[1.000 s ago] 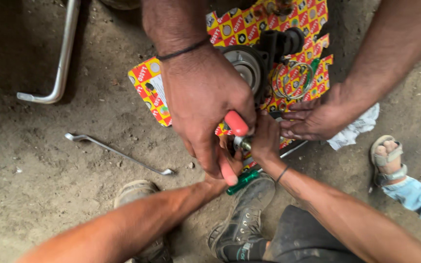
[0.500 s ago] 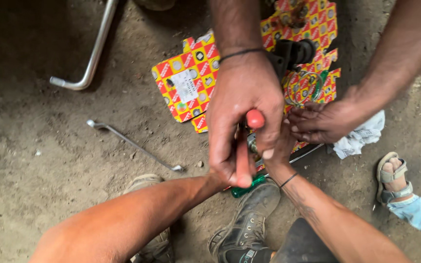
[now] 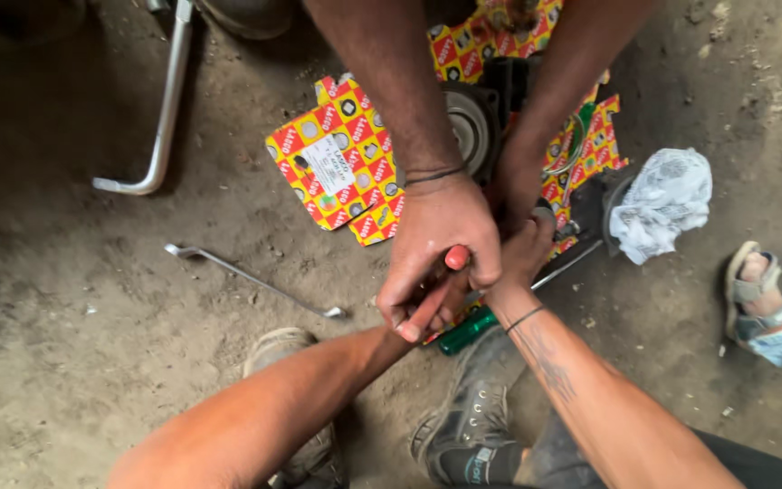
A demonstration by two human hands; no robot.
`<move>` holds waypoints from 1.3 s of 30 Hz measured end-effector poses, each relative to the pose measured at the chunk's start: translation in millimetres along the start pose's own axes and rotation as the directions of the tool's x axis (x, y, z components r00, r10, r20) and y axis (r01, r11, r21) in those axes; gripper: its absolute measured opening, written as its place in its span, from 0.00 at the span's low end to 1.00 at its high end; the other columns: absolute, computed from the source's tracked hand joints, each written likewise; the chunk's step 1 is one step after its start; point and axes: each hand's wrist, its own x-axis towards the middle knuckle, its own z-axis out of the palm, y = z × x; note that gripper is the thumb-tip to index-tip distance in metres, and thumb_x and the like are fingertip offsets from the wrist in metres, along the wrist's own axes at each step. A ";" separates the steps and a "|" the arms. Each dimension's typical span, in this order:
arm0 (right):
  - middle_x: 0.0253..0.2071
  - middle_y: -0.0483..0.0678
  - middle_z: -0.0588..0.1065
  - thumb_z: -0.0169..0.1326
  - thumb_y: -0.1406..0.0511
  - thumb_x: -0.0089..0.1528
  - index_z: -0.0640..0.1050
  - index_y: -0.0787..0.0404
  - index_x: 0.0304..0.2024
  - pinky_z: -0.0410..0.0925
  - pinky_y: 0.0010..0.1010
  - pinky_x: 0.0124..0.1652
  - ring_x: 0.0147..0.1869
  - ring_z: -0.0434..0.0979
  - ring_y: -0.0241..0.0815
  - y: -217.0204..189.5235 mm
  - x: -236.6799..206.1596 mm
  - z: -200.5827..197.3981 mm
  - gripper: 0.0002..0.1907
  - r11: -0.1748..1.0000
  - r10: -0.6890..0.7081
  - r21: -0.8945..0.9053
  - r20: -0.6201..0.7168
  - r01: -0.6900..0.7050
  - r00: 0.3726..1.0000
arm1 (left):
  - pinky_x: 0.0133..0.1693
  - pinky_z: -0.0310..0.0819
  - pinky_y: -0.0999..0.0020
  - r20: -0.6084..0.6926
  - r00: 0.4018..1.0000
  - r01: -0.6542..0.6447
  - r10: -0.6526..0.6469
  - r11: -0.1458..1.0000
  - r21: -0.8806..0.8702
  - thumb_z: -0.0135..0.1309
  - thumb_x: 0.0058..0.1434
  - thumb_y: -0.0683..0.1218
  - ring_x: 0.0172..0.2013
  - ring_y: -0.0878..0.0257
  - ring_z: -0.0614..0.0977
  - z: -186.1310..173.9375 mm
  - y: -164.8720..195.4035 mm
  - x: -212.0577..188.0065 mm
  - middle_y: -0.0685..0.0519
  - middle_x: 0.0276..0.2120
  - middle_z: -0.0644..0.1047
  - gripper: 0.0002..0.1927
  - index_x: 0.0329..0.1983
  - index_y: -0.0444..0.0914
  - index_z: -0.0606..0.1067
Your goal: The person assembles mechanical parts on the ground, using a screwdriver and pliers to fit components together. They handle cylindrical housings, seals, and small metal pieces, occasionally wiping parts with a cloth.
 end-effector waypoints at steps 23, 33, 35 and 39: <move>0.57 0.55 0.74 0.39 0.52 0.64 0.69 0.54 0.60 0.63 0.41 0.58 0.62 0.73 0.52 -19.9 -12.5 -14.2 0.26 0.918 0.324 0.269 -0.086 -0.292 0.942 | 0.60 0.59 0.51 0.309 -0.430 0.814 -0.848 -0.217 0.539 0.53 0.43 0.37 0.55 0.53 0.69 -23.4 124.2 62.2 0.44 0.46 0.67 0.26 0.47 0.24 0.67; 0.58 0.59 0.74 0.35 0.52 0.67 0.68 0.57 0.61 0.63 0.43 0.59 0.62 0.73 0.57 -27.5 -15.2 -20.7 0.26 0.950 0.213 0.249 -0.071 -0.189 0.975 | 0.66 0.54 0.47 0.474 -0.516 0.802 -0.714 -0.207 0.561 0.49 0.40 0.33 0.59 0.52 0.66 -17.0 104.8 66.1 0.43 0.50 0.66 0.35 0.56 0.18 0.63; 0.60 0.59 0.73 0.35 0.53 0.67 0.68 0.57 0.62 0.63 0.43 0.59 0.63 0.73 0.57 -28.9 -15.7 -21.1 0.26 0.953 0.203 0.244 -0.084 -0.178 0.976 | 0.65 0.53 0.46 0.472 -0.489 0.838 -0.734 -0.244 0.488 0.50 0.39 0.33 0.61 0.50 0.65 -16.6 99.4 65.6 0.42 0.51 0.66 0.35 0.56 0.19 0.63; 0.62 0.59 0.72 0.35 0.55 0.69 0.68 0.59 0.62 0.62 0.43 0.60 0.65 0.72 0.57 -32.7 -17.6 -23.0 0.24 0.970 0.149 0.210 -0.129 -0.120 0.980 | 0.66 0.54 0.47 0.473 -0.512 0.838 -0.717 -0.297 0.458 0.47 0.42 0.31 0.61 0.53 0.66 -14.5 86.5 69.2 0.44 0.52 0.67 0.33 0.57 0.21 0.64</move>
